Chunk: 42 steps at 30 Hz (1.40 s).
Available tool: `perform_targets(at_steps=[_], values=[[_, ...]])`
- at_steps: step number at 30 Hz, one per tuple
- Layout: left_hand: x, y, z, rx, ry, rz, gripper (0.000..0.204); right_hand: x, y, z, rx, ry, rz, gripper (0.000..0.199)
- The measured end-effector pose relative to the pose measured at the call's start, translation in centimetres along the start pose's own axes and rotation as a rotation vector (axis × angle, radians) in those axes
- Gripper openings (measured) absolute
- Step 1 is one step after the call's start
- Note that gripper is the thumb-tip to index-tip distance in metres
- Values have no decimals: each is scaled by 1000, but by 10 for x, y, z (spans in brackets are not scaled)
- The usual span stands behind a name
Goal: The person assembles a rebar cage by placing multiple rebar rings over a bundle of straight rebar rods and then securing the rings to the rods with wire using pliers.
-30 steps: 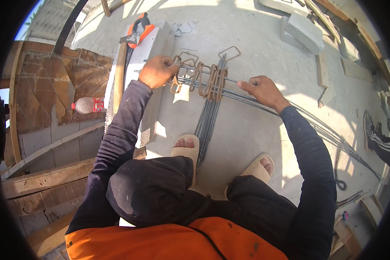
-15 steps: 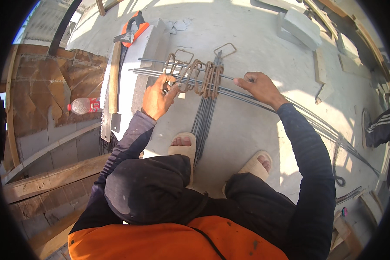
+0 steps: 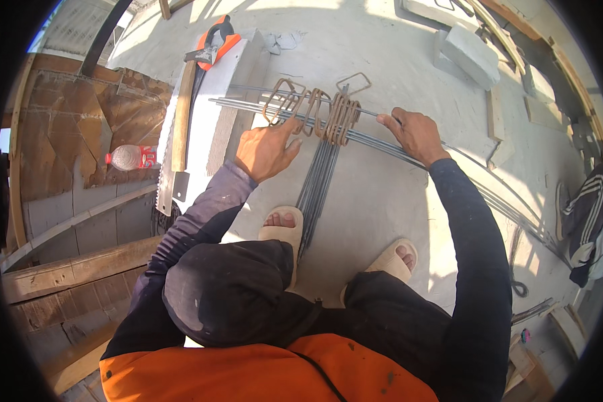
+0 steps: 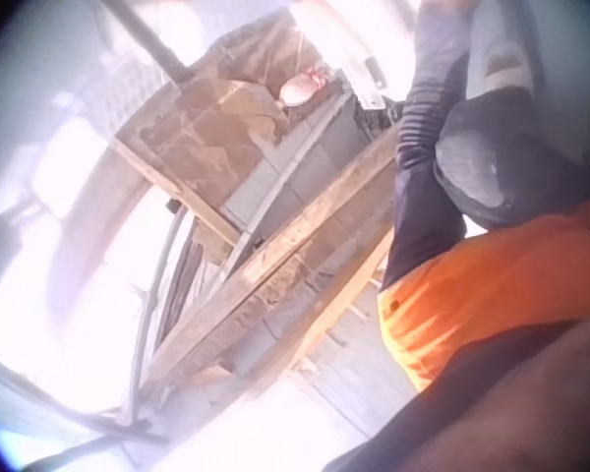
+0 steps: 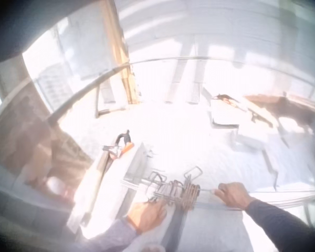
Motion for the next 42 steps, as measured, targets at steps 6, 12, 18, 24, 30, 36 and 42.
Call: perform_targets(at_steps=[6, 12, 18, 24, 30, 36, 42], values=[[25, 58, -28, -560, -414, -686, 24, 13, -8, -12, 97, 27, 115, 62], [15, 66, -11, -1118, -310, -1079, 29, 17, -14, -12, 157, 37, 147, 69], [40, 75, 1, -1103, -328, -1502, 41, 17, -8, -10, 279, 61, 226, 71], [40, 86, -10, -959, -259, -1666, 29, -10, 0, -18, 242, -16, 297, 70], [29, 84, -41, -981, -335, -1723, 29, -2, 40, -14, 199, 66, 359, 69], [29, 89, -41, -1054, -337, -1680, 30, 22, 43, 3, 166, 186, 373, 67], [29, 96, -49, -1066, -352, -1642, 29, 9, 49, 11, 249, 325, 396, 66]])
Point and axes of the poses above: each hand's wrist, its own z-axis towards the middle knuckle, its own x-axis out of the palm, y = z × x, the point moved 1 cm from there along z, towards the middle knuckle, and after that the axes turned 13 degrees about -y, right-handed, at the moved point
